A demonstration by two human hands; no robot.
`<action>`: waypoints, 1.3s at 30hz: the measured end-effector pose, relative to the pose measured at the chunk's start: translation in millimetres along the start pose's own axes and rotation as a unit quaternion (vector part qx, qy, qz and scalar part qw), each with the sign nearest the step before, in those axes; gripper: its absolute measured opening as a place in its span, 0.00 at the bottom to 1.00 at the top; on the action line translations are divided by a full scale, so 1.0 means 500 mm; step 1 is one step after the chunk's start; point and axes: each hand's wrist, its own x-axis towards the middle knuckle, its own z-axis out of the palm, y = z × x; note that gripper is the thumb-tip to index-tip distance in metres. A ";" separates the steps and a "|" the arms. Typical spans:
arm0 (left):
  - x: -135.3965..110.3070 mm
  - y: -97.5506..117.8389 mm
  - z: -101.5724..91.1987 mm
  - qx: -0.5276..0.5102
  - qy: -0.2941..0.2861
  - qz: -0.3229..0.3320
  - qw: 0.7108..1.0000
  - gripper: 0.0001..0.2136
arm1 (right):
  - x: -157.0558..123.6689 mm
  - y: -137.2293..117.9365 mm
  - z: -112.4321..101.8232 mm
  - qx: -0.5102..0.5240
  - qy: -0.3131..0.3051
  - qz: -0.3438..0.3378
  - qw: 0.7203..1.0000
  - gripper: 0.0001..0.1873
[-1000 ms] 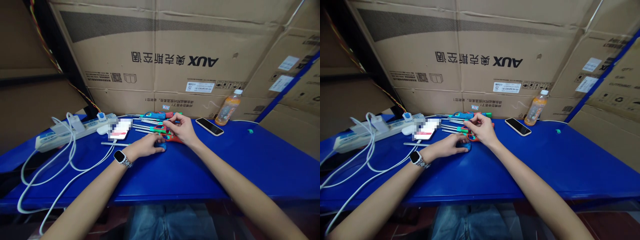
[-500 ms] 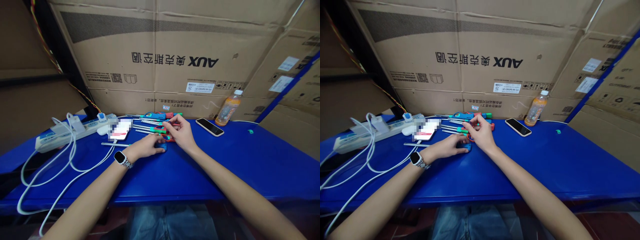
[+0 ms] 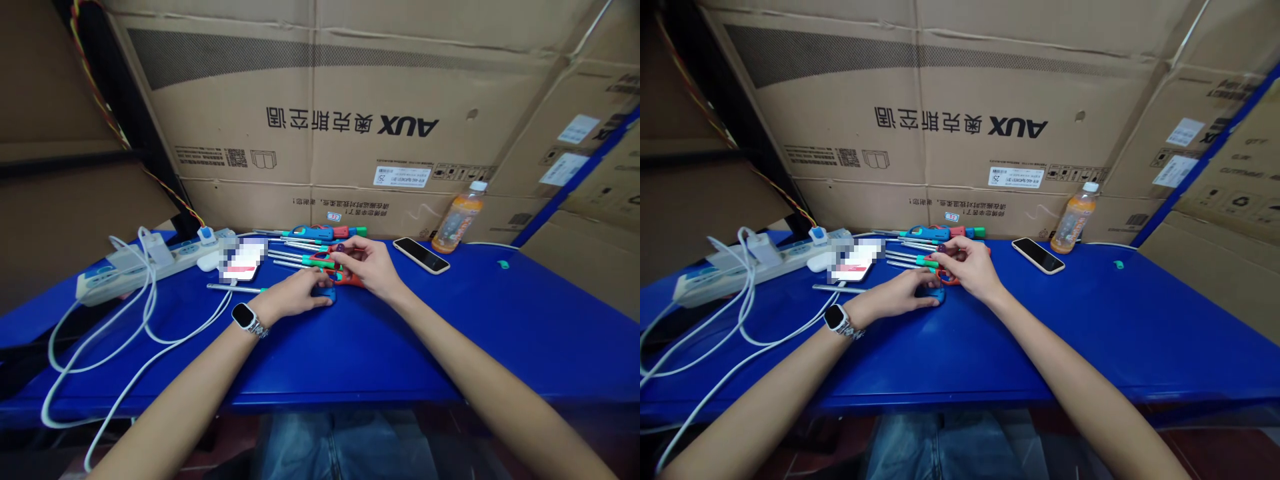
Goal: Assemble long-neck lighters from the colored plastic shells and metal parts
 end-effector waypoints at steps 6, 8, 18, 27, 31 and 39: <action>-0.012 -0.002 -0.010 0.027 0.001 -0.010 1.000 0.19 | 0.001 -0.009 -0.015 0.006 0.001 -0.005 1.000 0.18; -0.025 -0.004 -0.020 0.045 0.006 -0.023 0.999 0.22 | 0.000 -0.016 -0.027 0.007 0.014 -0.008 1.000 0.19; -0.061 -0.025 -0.057 0.093 0.030 -0.005 0.995 0.16 | -0.055 0.054 -0.035 -0.217 -0.147 0.059 0.963 0.11; -0.012 0.019 -0.090 0.154 0.083 0.095 0.980 0.16 | -0.024 0.021 -0.051 -0.316 -0.146 0.004 0.938 0.06; 0.061 0.036 -0.082 0.196 0.068 0.129 0.970 0.16 | -0.007 0.007 -0.104 -0.389 -0.083 -0.003 0.918 0.24; 0.144 0.011 -0.030 0.199 0.110 0.150 0.962 0.19 | 0.041 0.071 -0.156 -0.372 -0.163 -0.121 0.906 0.20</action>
